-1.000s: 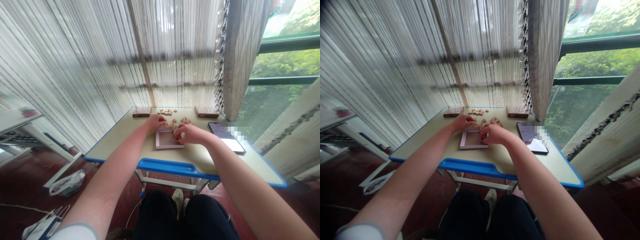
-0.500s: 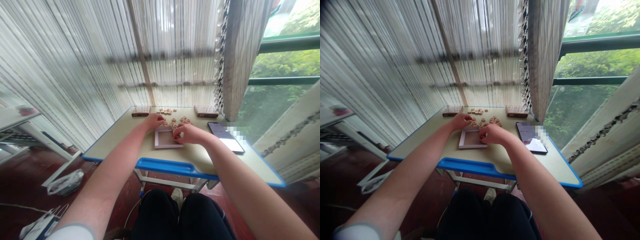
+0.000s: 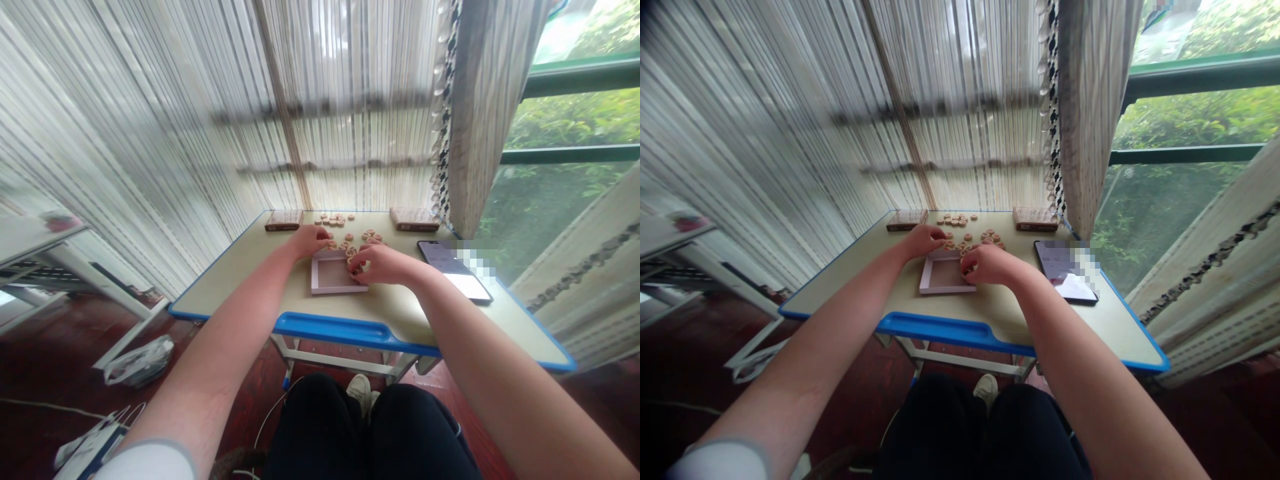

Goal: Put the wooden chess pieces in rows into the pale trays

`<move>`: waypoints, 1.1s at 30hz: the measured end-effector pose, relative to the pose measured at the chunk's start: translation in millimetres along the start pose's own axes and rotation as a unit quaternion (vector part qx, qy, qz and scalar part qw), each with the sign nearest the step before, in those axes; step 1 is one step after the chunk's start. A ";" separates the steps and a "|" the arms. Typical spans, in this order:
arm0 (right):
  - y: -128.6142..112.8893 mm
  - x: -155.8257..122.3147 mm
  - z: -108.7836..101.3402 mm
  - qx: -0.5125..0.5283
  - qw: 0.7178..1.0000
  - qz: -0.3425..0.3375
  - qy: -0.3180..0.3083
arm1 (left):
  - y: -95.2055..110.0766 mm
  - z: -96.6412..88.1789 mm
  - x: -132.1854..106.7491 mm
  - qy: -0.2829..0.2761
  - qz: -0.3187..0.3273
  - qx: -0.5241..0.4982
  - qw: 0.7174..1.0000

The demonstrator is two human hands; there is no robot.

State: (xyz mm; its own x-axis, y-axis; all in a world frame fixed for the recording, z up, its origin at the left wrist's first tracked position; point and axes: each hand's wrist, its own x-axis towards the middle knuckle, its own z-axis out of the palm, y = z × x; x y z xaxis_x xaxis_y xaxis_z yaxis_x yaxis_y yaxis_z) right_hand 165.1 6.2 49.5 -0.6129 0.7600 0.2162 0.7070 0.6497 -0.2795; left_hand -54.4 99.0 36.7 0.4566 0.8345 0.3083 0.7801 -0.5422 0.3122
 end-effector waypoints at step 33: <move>9.5 5.1 -4.5 -0.015 0.986 0.096 0.133 | -1.6 -4.7 0.7 -0.007 0.017 0.009 1.000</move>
State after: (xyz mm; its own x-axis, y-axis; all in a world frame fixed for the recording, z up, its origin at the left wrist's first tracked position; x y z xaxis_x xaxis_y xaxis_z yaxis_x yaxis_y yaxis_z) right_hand 170.3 16.3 52.2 -0.3549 0.8449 0.4002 0.8136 0.4900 -0.3129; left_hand -57.3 100.1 40.7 0.4888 0.8171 0.3056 0.7718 -0.5683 0.2851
